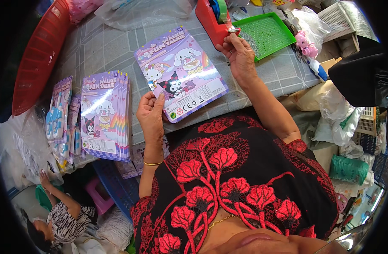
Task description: Packaging walkie-talkie toys into printed boxes and organizing them into a crate.
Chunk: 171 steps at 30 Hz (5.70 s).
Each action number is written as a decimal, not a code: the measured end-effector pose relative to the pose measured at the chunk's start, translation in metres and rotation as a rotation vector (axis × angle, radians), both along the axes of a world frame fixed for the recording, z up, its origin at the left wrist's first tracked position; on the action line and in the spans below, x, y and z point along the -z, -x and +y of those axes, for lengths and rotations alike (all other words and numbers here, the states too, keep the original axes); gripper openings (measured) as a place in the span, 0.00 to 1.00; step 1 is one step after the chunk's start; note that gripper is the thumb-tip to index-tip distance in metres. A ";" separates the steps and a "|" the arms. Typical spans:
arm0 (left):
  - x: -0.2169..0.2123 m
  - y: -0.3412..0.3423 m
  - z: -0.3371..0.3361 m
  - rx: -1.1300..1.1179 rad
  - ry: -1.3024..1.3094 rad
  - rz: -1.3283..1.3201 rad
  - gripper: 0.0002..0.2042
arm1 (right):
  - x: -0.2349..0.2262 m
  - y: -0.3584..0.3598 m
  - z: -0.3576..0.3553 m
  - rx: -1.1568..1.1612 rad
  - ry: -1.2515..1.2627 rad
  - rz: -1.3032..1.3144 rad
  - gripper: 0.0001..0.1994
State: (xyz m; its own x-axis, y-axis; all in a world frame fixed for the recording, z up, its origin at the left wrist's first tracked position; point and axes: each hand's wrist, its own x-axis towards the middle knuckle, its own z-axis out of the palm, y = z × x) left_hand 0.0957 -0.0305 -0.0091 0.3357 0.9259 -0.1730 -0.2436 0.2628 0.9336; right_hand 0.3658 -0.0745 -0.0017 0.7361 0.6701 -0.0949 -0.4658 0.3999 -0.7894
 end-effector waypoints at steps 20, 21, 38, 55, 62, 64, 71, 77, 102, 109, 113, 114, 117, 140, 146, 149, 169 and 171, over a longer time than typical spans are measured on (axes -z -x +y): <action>-0.007 0.005 0.004 0.038 0.068 0.059 0.12 | -0.057 0.005 -0.018 -0.808 0.397 -0.486 0.12; -0.009 0.006 0.006 0.049 0.084 0.066 0.13 | -0.063 0.011 -0.009 -0.910 0.407 -0.537 0.12; -0.018 0.017 0.026 0.152 0.294 -0.133 0.12 | -0.085 0.098 0.105 -1.630 0.714 -1.115 0.09; -0.018 0.014 0.030 0.092 0.322 -0.160 0.08 | -0.082 0.105 0.113 -1.667 0.752 -1.123 0.09; -0.017 0.007 0.030 0.070 0.263 -0.011 0.08 | -0.077 0.112 0.112 -1.610 0.732 -1.373 0.10; -0.018 0.006 0.031 0.069 0.267 -0.003 0.07 | -0.079 0.114 0.114 -1.616 0.750 -1.418 0.10; -0.008 0.000 0.027 -0.016 0.164 0.059 0.07 | -0.094 0.128 0.121 -1.647 0.861 -1.533 0.13; -0.009 -0.005 0.026 -0.022 0.172 0.111 0.07 | -0.078 0.120 0.123 -1.543 0.767 -1.653 0.16; -0.018 0.000 0.032 -0.006 0.252 0.007 0.12 | -0.062 0.089 0.096 -1.097 0.842 -1.789 0.26; -0.016 -0.007 0.037 0.069 0.183 0.173 0.13 | -0.051 0.086 0.081 -0.927 0.714 -1.735 0.23; -0.014 -0.006 0.043 0.054 0.211 0.200 0.13 | -0.040 0.080 0.071 -0.810 0.630 -1.577 0.21; -0.015 -0.002 0.046 0.062 0.282 0.124 0.13 | -0.039 0.078 0.067 -0.802 0.625 -1.573 0.21; -0.010 0.005 0.047 0.051 0.345 0.016 0.12 | -0.035 0.072 0.056 -0.713 0.523 -1.415 0.18; 0.002 0.001 0.005 -0.113 0.029 0.026 0.16 | -0.018 0.079 0.045 -0.623 0.252 -1.354 0.11; -0.014 0.001 0.018 0.009 0.191 0.078 0.14 | -0.029 0.068 0.038 -0.601 0.281 -1.201 0.09; -0.011 0.005 0.017 0.023 0.252 0.099 0.13 | -0.036 0.057 0.013 -0.447 0.209 -1.301 0.07; -0.001 -0.011 -0.033 0.415 0.683 -0.178 0.12 | -0.037 -0.082 0.025 -0.556 0.715 -1.057 0.19; 0.000 -0.019 -0.035 0.439 0.744 -0.237 0.14 | -0.045 -0.081 0.029 -0.614 0.709 -1.057 0.18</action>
